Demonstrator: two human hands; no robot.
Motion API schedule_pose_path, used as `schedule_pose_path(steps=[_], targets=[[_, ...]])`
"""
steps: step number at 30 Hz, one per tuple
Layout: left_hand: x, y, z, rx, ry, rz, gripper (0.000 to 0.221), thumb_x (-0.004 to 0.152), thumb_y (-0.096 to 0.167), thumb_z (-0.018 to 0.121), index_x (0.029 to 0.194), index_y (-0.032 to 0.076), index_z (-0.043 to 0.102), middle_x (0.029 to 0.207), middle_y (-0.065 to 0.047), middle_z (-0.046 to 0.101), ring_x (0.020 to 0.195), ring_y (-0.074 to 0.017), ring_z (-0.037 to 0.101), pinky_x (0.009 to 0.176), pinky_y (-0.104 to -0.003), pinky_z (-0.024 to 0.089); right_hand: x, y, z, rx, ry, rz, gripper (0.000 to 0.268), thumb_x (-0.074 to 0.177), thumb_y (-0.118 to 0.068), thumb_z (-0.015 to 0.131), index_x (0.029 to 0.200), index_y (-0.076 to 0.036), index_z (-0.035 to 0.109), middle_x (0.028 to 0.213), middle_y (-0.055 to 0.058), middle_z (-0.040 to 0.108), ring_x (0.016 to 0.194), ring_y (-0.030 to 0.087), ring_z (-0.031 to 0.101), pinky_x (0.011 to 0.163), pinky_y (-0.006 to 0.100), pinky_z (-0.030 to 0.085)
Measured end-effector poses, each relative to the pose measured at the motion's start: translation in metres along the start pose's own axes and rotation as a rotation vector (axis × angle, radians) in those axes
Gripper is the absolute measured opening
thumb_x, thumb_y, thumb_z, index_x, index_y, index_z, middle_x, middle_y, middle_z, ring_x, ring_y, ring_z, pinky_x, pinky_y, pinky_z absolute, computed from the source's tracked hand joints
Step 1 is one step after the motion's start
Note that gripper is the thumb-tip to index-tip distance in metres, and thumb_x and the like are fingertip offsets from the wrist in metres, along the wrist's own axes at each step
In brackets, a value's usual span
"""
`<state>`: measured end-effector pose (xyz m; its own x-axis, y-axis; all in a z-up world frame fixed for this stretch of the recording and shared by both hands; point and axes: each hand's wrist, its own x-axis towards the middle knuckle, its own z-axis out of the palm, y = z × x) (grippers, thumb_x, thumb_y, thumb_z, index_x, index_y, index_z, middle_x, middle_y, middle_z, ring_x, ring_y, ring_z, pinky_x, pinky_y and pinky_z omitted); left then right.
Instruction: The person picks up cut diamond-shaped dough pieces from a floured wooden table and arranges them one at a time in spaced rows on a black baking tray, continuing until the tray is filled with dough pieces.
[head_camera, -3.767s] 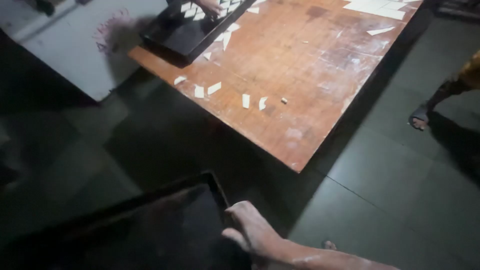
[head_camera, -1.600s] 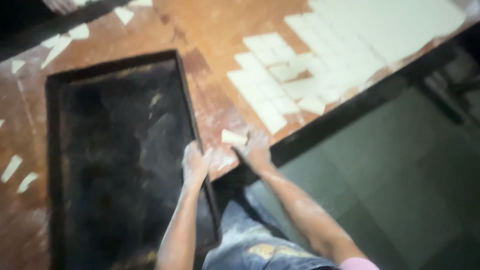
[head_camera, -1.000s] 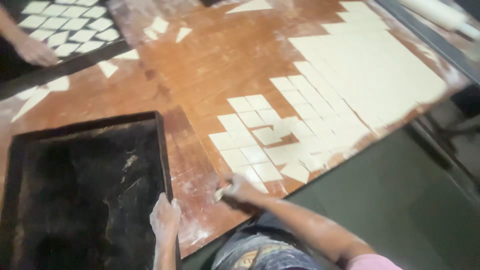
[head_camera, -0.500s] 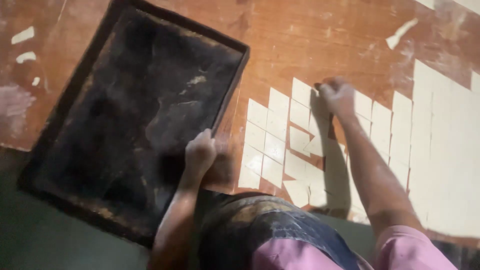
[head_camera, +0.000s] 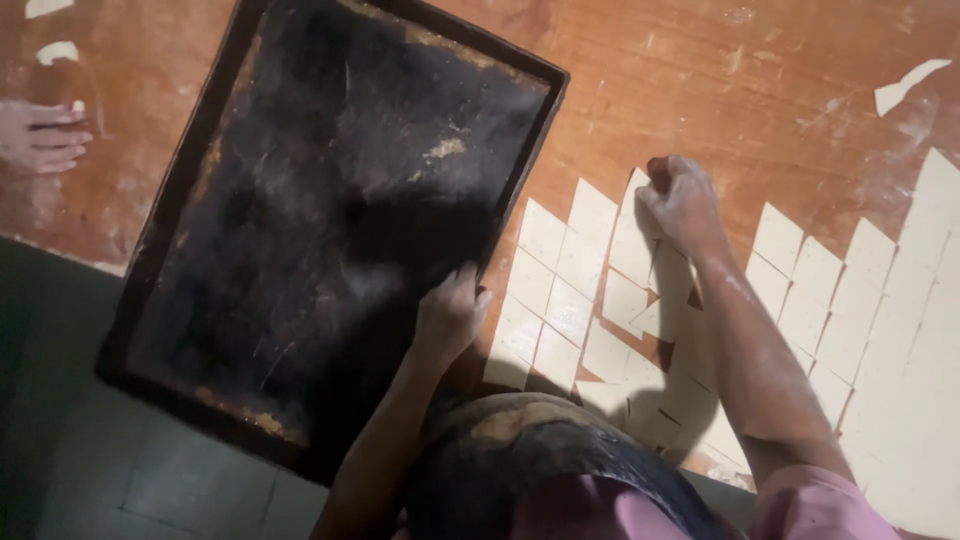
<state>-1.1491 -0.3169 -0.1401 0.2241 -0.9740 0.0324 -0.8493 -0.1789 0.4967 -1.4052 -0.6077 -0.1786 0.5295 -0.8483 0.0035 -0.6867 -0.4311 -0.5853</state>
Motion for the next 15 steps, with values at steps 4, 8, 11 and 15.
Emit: schedule_pose_path(steps=[4,8,11,15], targets=[[0.020,0.027,-0.041,-0.099,0.143,-0.011,0.054,0.080,0.015,0.079,0.124,-0.008,0.057,0.105,-0.023,0.063,0.089,-0.0389,0.068,0.077,-0.042,0.058,0.015,0.032,-0.006,0.066,-0.195,0.106,0.028,0.082,-0.023,0.085,0.094,-0.001,0.071,0.095,0.018,0.070,0.087,0.027,0.068,0.078,0.039,0.053],[0.026,0.021,-0.009,-0.096,0.323,0.091,0.056,0.083,0.014,0.078,0.130,-0.007,0.053,0.112,-0.024,0.061,0.101,-0.0403,0.065,0.088,-0.042,0.056,-0.005,0.015,-0.034,0.402,-0.220,0.264,0.023,0.088,-0.023,0.074,0.097,-0.004,0.066,0.091,0.010,0.069,0.082,0.017,0.065,0.073,0.032,0.052],[0.034,0.005,0.050,-0.121,0.373,-0.134,0.051,0.087,0.021,0.083,0.131,0.007,0.060,0.111,-0.012,0.068,0.094,-0.0294,0.065,0.081,-0.038,0.053,-0.017,-0.002,-0.040,0.316,-0.092,0.071,0.025,0.091,-0.023,0.074,0.094,-0.003,0.059,0.085,0.006,0.056,0.082,0.015,0.053,0.070,0.031,0.045],[0.066,0.016,0.059,-0.604,0.286,-0.076,0.068,0.084,0.031,0.085,0.138,0.006,0.052,0.121,-0.015,0.062,0.109,-0.0264,0.063,0.093,-0.036,0.054,-0.016,-0.031,-0.022,0.483,-0.015,0.005,0.030,0.094,-0.023,0.074,0.087,-0.004,0.052,0.079,0.003,0.049,0.079,0.011,0.052,0.063,0.031,0.043]])
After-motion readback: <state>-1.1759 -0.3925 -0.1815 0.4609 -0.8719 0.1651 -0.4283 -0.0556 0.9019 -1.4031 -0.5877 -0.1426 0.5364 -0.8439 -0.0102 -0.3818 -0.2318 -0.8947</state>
